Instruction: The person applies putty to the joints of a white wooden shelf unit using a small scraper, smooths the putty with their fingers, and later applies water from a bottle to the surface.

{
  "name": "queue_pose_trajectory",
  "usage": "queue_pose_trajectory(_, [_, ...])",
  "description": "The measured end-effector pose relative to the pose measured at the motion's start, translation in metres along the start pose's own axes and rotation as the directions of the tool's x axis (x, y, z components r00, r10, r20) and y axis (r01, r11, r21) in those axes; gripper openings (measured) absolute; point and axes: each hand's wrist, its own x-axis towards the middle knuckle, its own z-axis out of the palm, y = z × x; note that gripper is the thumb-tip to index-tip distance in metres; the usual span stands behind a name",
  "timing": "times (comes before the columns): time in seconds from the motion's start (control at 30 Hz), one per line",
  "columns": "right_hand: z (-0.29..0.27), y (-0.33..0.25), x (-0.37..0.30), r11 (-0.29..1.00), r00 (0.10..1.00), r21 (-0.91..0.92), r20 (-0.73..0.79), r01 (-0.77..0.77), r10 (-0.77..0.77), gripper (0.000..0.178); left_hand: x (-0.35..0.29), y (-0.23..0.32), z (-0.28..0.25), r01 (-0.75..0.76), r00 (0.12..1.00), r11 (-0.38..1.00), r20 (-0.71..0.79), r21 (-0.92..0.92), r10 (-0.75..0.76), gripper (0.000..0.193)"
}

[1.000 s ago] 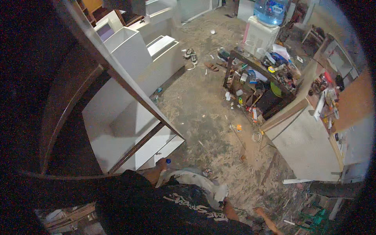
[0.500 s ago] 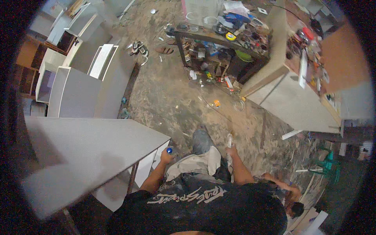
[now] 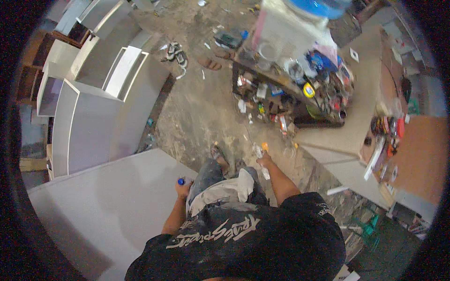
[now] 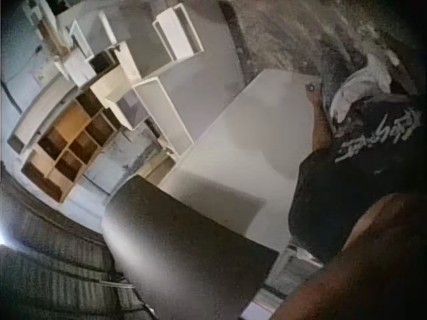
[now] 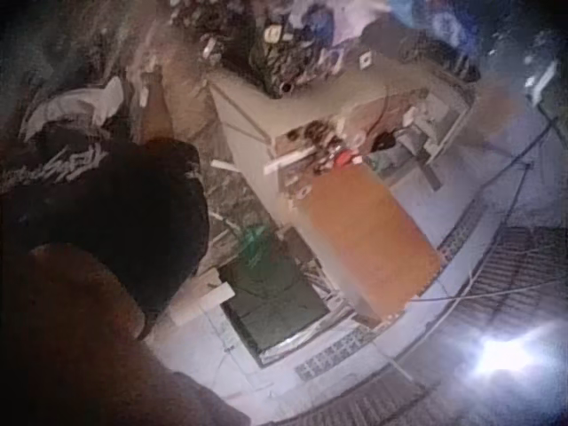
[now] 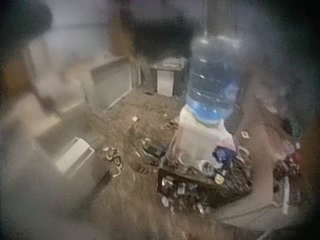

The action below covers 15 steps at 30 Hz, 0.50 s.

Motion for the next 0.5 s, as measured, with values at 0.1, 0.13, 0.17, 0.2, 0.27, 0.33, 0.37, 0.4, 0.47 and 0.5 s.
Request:
queue_pose_trajectory(0.1, [-0.06, 0.011, 0.084, 0.992, 0.972, -0.056, -0.197, 0.117, -0.126, 0.091, 0.065, 0.03, 0.03, -0.074, 0.996, 0.997, 0.059, 0.022, 0.073, 0.06])
queue_pose_trajectory(0.13, [-0.057, -0.019, 0.105, 0.993, 0.974, -0.049, -0.193, 0.111, -0.118, 0.089, 0.083, 0.02, 0.022, -0.084, 0.995, 0.992, 0.057, 0.091, 0.079, 0.06])
queue_pose_trajectory(0.17, [-0.052, -0.056, 0.122, 0.993, 0.976, -0.041, -0.185, 0.109, -0.115, 0.087, 0.106, 0.002, 0.01, -0.05, 0.997, 0.995, 0.056, 0.089, 0.045, 0.061])
queue_pose_trajectory(0.2, [-0.039, -0.081, 0.131, 0.995, 0.982, -0.035, -0.166, 0.089, -0.094, 0.085, 0.124, -0.024, -0.004, -0.003, 0.998, 0.996, 0.068, 0.094, -0.003, 0.061])
queue_pose_trajectory(0.27, [-0.058, -0.126, 0.162, 0.957, 0.992, -0.289, -0.108, 0.032, -0.065, 0.078, 0.197, -0.005, 0.002, 0.023, 0.993, 1.0, 0.114, 0.021, -0.025, 0.062])
queue_pose_trajectory(0.33, [-0.073, -0.148, 0.183, 0.964, 0.964, -0.187, -0.152, 0.187, -0.217, 0.079, 0.244, 0.029, 0.013, 0.074, 0.98, 0.997, 0.185, -0.032, -0.066, 0.062])
queue_pose_trajectory(0.37, [-0.066, -0.171, 0.183, 0.968, 0.969, -0.138, -0.099, 0.211, -0.225, 0.079, 0.256, 0.05, 0.002, 0.128, 0.978, 0.991, 0.159, 0.045, -0.133, 0.063])
queue_pose_trajectory(0.4, [-0.033, -0.221, 0.167, 0.984, 0.986, -0.108, 0.094, 0.144, -0.134, 0.08, 0.268, 0.065, -0.038, 0.214, 0.969, 0.962, 0.086, 0.17, -0.231, 0.063])
queue_pose_trajectory(0.47, [-0.086, -0.213, 0.214, 0.975, 0.968, -0.121, -0.142, 0.188, -0.205, 0.087, 0.33, 0.165, 0.005, 0.089, 0.993, 0.988, 0.068, 0.13, -0.099, 0.064])
queue_pose_trajectory(0.5, [-0.121, -0.228, 0.237, 0.963, 0.929, -0.135, -0.26, 0.234, -0.262, 0.091, 0.363, 0.211, 0.025, -0.039, 0.999, 0.998, 0.014, 0.056, 0.038, 0.065])
